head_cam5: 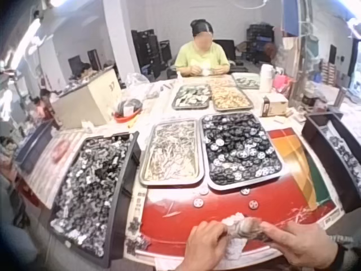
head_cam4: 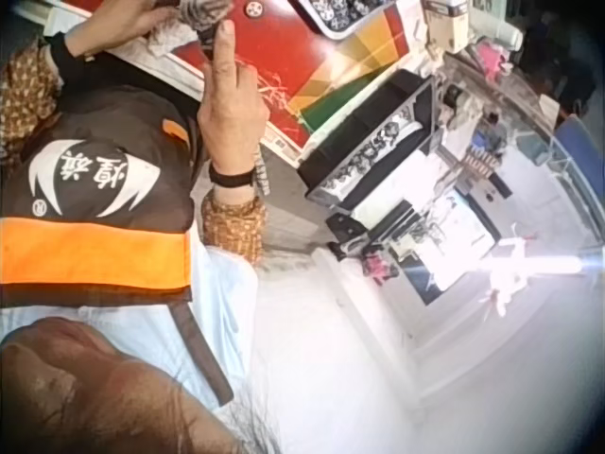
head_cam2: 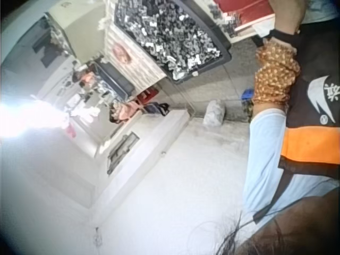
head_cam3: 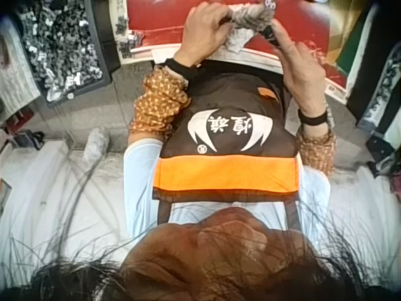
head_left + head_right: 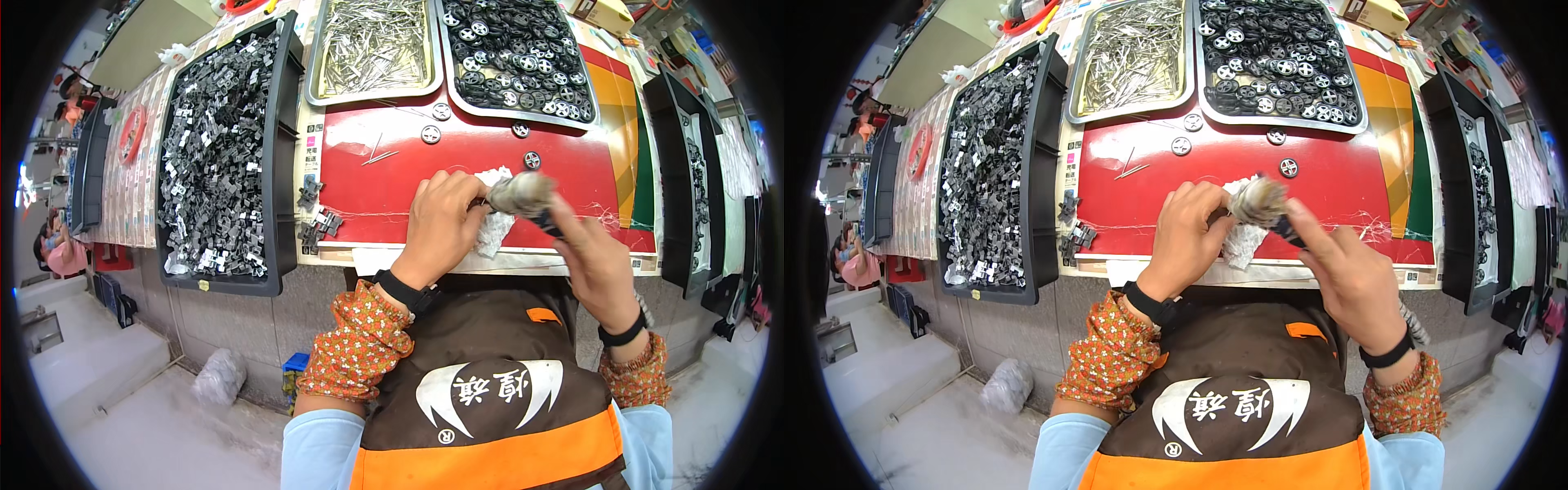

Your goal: Assembling and securing small plastic and metal components using an electric screwdriver.

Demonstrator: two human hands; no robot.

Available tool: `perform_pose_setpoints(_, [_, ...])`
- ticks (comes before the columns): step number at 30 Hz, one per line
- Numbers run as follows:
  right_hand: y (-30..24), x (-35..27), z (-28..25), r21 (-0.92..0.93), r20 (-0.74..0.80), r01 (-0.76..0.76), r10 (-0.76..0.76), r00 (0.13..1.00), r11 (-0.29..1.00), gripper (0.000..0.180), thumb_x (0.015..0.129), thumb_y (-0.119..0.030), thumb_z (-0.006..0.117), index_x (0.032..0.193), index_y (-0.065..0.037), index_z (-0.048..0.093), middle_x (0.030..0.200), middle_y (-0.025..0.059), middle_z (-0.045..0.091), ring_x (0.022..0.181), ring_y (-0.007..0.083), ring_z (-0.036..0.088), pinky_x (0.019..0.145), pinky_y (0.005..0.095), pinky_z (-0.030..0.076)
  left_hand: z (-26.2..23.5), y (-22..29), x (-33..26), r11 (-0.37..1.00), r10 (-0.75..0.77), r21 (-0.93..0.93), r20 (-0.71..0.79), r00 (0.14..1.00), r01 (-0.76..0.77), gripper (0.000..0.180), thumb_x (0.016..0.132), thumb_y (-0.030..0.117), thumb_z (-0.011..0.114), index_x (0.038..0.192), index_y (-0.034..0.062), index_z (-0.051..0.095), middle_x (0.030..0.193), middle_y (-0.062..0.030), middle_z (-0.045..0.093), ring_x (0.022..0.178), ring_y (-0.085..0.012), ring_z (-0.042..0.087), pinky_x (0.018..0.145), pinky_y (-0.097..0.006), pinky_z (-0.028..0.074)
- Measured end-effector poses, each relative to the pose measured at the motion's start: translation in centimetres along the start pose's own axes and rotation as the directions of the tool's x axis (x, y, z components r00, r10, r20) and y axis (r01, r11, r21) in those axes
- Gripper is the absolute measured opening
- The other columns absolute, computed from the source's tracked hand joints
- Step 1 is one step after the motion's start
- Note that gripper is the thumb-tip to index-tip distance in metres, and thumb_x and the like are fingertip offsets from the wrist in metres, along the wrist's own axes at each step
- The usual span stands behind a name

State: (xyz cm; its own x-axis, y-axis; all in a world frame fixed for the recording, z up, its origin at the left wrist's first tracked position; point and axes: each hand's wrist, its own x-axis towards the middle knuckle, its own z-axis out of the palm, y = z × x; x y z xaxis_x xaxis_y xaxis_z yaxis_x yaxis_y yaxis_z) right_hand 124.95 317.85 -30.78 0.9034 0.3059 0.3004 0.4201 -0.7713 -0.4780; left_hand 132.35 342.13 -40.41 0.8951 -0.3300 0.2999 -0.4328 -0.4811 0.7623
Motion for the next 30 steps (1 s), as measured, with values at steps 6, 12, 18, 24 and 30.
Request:
perform_pose_setpoints(6, [2.4, -0.2, -0.2, -0.017, -0.090, -0.172, 0.170, 0.981, 0.985, 0.073, 0.095, 0.003, 0.076, 0.161, -0.022, 0.058, 0.088, 0.0142, 0.061, 0.073, 0.0286, 0.063, 0.072, 0.0397, 0.055, -0.3, 0.0, 0.1, 1.000, 0.027, 0.000, 0.008, 1.000, -0.027, 0.020, 0.084, 0.005, 0.081, 0.101, 0.0082, 0.073, 0.093, -0.0043, 0.067, 0.088, -0.0264, 0.061, 0.081, -0.039, 0.046])
perform_pose_setpoints(12, [6.6, -2.1, -2.3, -0.183, -0.214, -0.290, 0.250, 0.944, 0.939, 0.067, 0.098, 0.001, 0.073, 0.160, -0.023, 0.060, 0.098, 0.0126, 0.063, 0.082, 0.0282, 0.065, 0.078, 0.0394, 0.055, -2.4, 1.1, -0.9, 0.469, -0.387, -0.806, 0.180, 0.904, 0.361, 0.021, 0.096, 0.000, 0.078, 0.115, 0.0056, 0.071, 0.103, 0.0009, 0.071, 0.099, -0.0099, 0.067, 0.092, -0.027, 0.053])
perform_pose_setpoints(18, [10.6, -5.3, -1.3, -0.443, -0.235, -0.374, 0.297, 0.925, 0.815, 0.063, 0.101, -0.008, 0.072, 0.160, -0.027, 0.060, 0.098, 0.0099, 0.058, 0.084, 0.0298, 0.063, 0.076, 0.0425, 0.054, -4.5, 3.4, -1.8, 0.212, -0.437, -0.889, 0.286, 0.853, 0.407, 0.043, 0.099, 0.000, 0.075, 0.138, 0.0073, 0.059, 0.121, -0.0018, 0.071, 0.107, -0.0086, 0.068, 0.095, -0.027, 0.056])
perform_pose_setpoints(24, [10.7, -5.7, -0.3, -0.399, -0.216, -0.430, 0.372, 0.903, 0.810, 0.063, 0.101, -0.008, 0.071, 0.161, -0.024, 0.058, 0.103, 0.0119, 0.057, 0.093, 0.0312, 0.063, 0.081, 0.0427, 0.054, -5.0, 4.5, -2.7, 0.068, -0.470, -0.884, 0.380, 0.797, 0.462, 0.053, 0.100, 0.007, 0.078, 0.146, 0.0074, 0.053, 0.119, -0.0034, 0.071, 0.098, -0.0100, 0.065, 0.086, -0.027, 0.054])
perform_pose_setpoints(30, [9.6, -5.0, -0.6, -0.431, -0.214, -0.389, 0.326, 0.921, 0.814, 0.058, 0.099, -0.006, 0.072, 0.155, -0.014, 0.062, 0.111, 0.0145, 0.061, 0.103, 0.0353, 0.061, 0.092, 0.0463, 0.051, -4.5, 4.8, -3.6, 0.037, -0.460, -0.864, 0.432, 0.776, 0.503, 0.053, 0.099, 0.006, 0.077, 0.147, 0.0081, 0.054, 0.122, -0.0031, 0.070, 0.099, -0.0093, 0.064, 0.085, -0.026, 0.053])
